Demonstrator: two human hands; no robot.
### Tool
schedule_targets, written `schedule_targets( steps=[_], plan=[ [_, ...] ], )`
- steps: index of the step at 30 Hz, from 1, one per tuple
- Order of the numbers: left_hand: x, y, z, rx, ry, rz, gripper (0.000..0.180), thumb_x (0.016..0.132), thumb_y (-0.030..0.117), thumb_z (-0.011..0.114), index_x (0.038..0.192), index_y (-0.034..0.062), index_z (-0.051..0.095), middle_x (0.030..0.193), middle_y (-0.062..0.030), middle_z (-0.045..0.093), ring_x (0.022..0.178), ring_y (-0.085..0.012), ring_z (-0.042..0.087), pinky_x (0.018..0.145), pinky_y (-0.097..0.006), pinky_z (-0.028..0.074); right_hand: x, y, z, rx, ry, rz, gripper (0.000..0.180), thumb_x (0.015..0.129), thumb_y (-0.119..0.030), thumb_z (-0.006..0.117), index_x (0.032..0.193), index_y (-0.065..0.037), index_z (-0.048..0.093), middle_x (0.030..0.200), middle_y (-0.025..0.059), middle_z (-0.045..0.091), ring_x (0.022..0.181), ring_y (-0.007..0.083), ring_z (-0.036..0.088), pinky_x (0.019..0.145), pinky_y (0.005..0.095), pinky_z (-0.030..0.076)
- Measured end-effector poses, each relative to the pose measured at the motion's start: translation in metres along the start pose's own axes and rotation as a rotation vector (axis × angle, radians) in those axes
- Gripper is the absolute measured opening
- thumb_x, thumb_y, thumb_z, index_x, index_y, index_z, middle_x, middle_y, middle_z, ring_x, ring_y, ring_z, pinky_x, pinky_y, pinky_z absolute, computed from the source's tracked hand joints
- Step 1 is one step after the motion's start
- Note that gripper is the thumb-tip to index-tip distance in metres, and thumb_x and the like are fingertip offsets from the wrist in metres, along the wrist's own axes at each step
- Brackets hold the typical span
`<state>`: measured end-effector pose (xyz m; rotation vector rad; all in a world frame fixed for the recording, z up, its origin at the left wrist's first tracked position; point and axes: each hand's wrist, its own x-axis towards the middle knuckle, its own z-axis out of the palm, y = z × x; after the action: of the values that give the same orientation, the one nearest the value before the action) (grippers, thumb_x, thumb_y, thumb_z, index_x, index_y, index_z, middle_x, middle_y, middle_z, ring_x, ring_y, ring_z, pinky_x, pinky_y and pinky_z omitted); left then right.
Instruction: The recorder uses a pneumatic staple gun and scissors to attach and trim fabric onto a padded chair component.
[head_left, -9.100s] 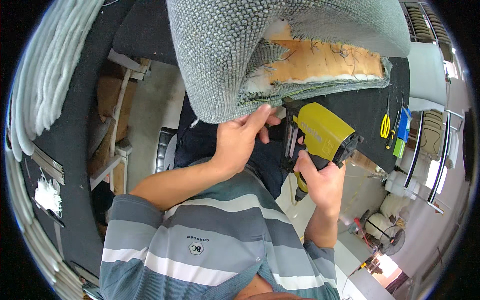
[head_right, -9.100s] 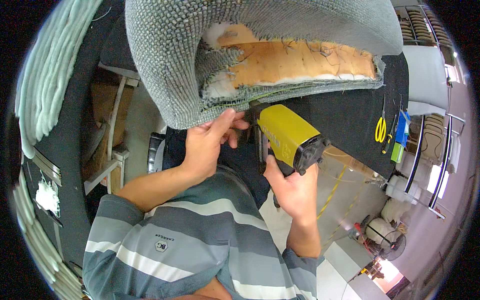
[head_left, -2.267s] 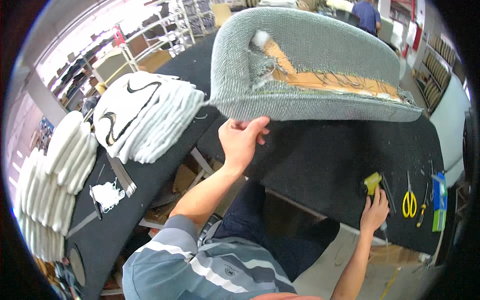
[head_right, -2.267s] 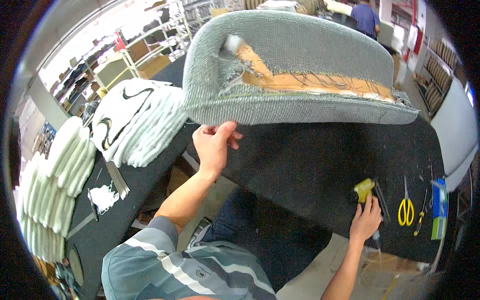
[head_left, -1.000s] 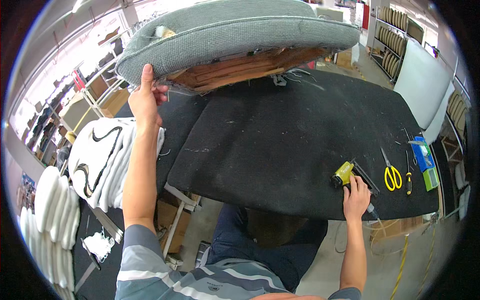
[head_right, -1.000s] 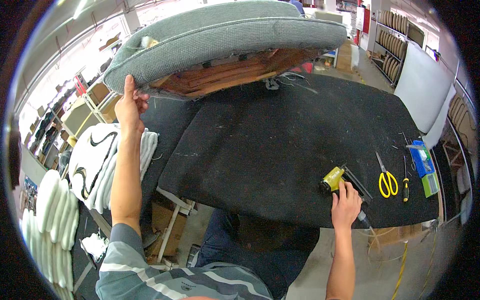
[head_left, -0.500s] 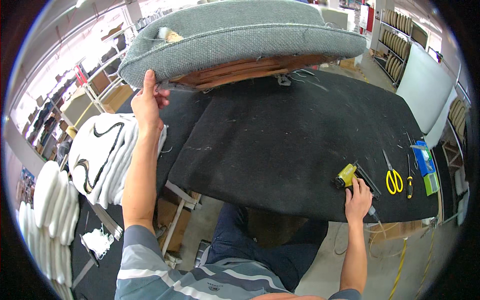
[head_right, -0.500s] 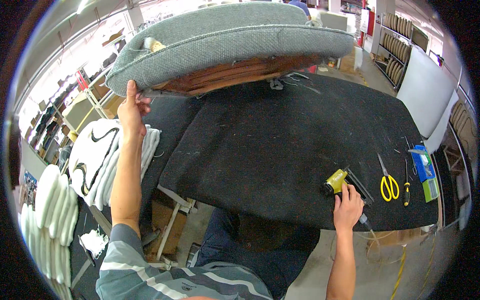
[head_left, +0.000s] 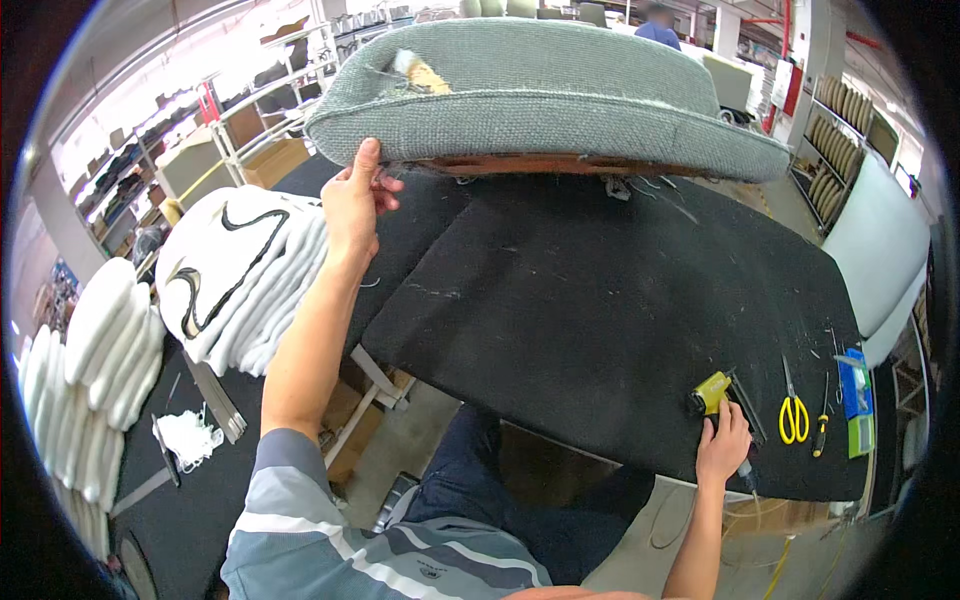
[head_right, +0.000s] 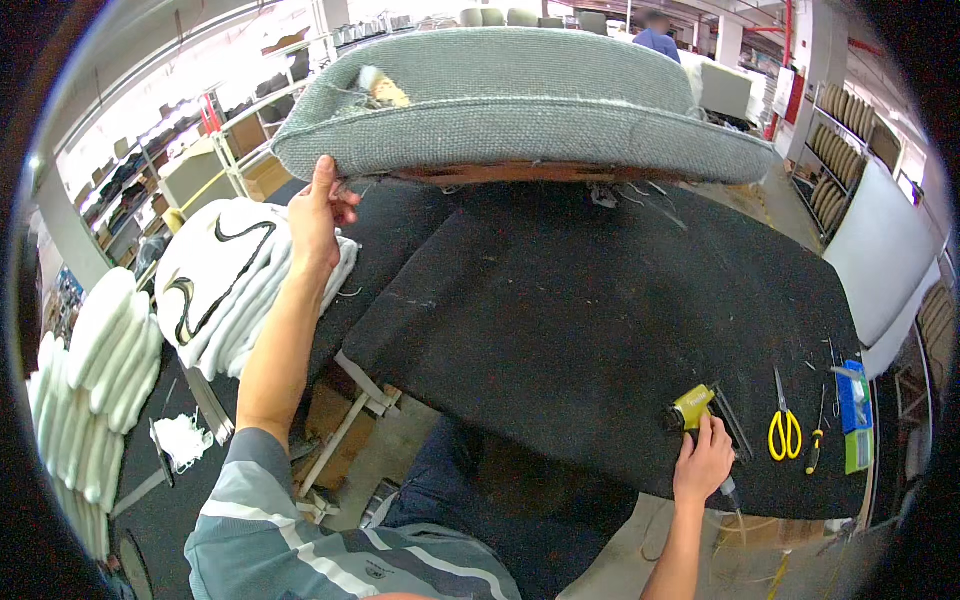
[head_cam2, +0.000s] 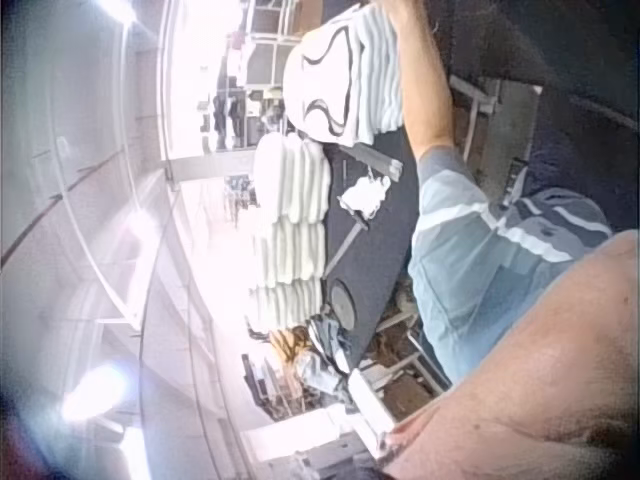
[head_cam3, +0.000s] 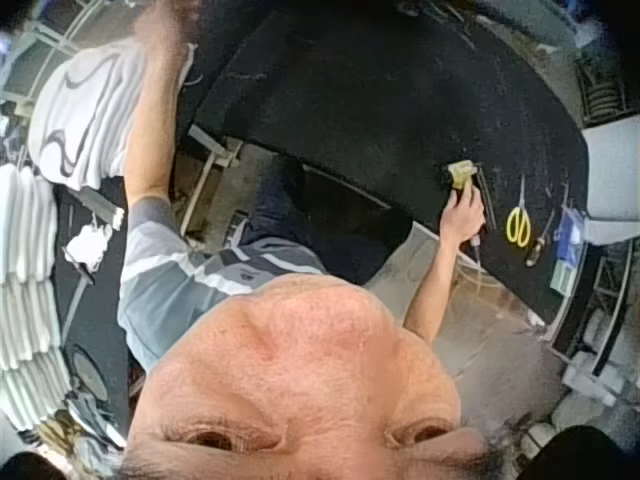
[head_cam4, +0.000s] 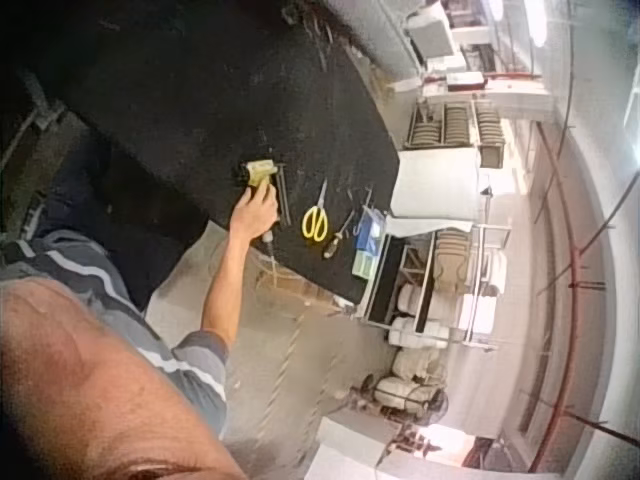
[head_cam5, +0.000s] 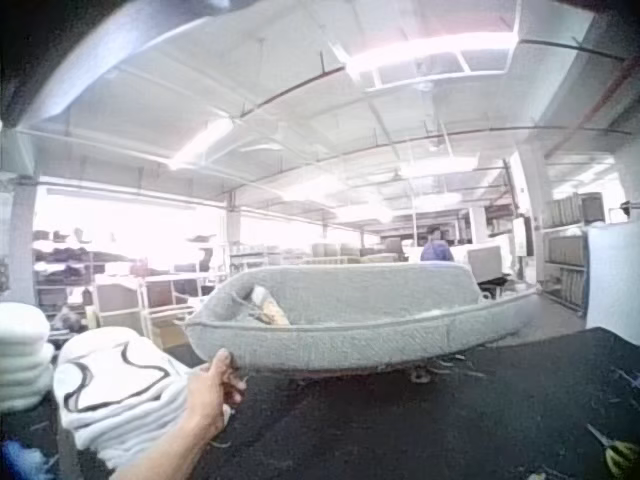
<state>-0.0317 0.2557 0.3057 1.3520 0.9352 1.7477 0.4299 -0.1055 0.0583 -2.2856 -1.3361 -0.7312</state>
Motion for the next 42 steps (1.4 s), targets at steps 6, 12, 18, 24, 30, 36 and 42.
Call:
schedule_targets(
  steps=[6, 12, 18, 24, 30, 36, 42],
  plan=[
    [-0.004, -0.012, -0.014, -0.017, 0.003, -0.042, 0.054, 0.091, 0.058, 0.072, 0.081, 0.0055, 0.061, 0.069, -0.0107, 0.069, 0.047, -0.0123, 0.056, 0.049, -0.024, 0.042, 0.002, -0.004, -0.004, -0.038, 0.006, -0.002, 0.047, 0.087, -0.015, 0.074, 0.132, -0.008, 0.061, 0.135, 0.0097, 0.059, 0.122, 0.0322, 0.057, 0.1, 0.0452, 0.044],
    [-0.004, -0.026, -0.02, 0.009, -0.017, -0.038, 0.051, 0.097, 0.057, 0.064, 0.081, 0.0084, 0.062, 0.068, -0.0068, 0.067, 0.046, -0.0121, 0.054, 0.048, -0.025, 0.039, 0.102, -0.088, -0.072, 0.414, 0.279, -0.192, 0.023, 0.09, -0.005, 0.07, 0.113, -0.003, 0.071, 0.127, 0.0122, 0.066, 0.124, 0.0336, 0.058, 0.106, 0.0435, 0.043],
    [-0.011, -0.027, -0.034, -0.014, -0.033, -0.025, 0.054, 0.091, 0.058, 0.072, 0.084, 0.0059, 0.061, 0.07, -0.0097, 0.07, 0.049, -0.0112, 0.057, 0.049, -0.023, 0.042, 0.257, -0.237, -0.136, 0.57, 0.597, -0.615, 0.037, 0.083, -0.017, 0.08, 0.118, -0.008, 0.072, 0.124, 0.0086, 0.068, 0.12, 0.0283, 0.062, 0.103, 0.0427, 0.046],
    [-0.02, -0.03, -0.024, 0.055, -0.042, -0.05, 0.048, 0.099, 0.052, 0.065, 0.084, 0.0062, 0.063, 0.068, -0.0103, 0.068, 0.046, -0.0132, 0.055, 0.047, -0.024, 0.039, 0.301, -0.263, -0.113, 0.71, 0.354, -0.665, 0.028, 0.083, -0.023, 0.079, 0.106, -0.007, 0.077, 0.11, 0.0045, 0.074, 0.109, 0.0275, 0.063, 0.097, 0.0417, 0.047],
    [-0.026, -0.038, -0.04, 0.05, -0.035, -0.038, 0.05, 0.098, 0.052, 0.065, 0.083, 0.0045, 0.062, 0.068, -0.0113, 0.068, 0.047, -0.0131, 0.056, 0.047, -0.025, 0.039, 0.294, -0.268, -0.12, 0.841, 0.246, -0.673, 0.019, 0.084, -0.02, 0.078, 0.097, -0.005, 0.079, 0.101, 0.0066, 0.075, 0.101, 0.0265, 0.064, 0.093, 0.0393, 0.048],
    [-0.034, -0.056, -0.054, 0.055, -0.1, -0.087, 0.047, 0.095, 0.049, 0.07, 0.081, 0.0039, 0.065, 0.072, -0.011, 0.072, 0.05, -0.0112, 0.058, 0.051, -0.025, 0.043, 0.279, -0.272, -0.111, 0.842, 0.211, -0.624, 0.015, 0.084, -0.018, 0.077, 0.093, -0.006, 0.079, 0.098, 0.006, 0.075, 0.097, 0.0257, 0.064, 0.09, 0.038, 0.049],
    [-0.062, -0.104, -0.107, 0.127, -0.127, -0.081, 0.041, 0.096, 0.037, 0.068, 0.079, 0.0001, 0.067, 0.077, -0.0166, 0.074, 0.053, -0.0145, 0.06, 0.053, -0.026, 0.047, 0.213, -0.288, -0.071, 0.796, 0.305, -0.641, 0.012, 0.081, -0.021, 0.08, 0.088, -0.011, 0.078, 0.095, -0.0005, 0.07, 0.096, 0.0235, 0.063, 0.087, 0.0384, 0.045]
  ],
)
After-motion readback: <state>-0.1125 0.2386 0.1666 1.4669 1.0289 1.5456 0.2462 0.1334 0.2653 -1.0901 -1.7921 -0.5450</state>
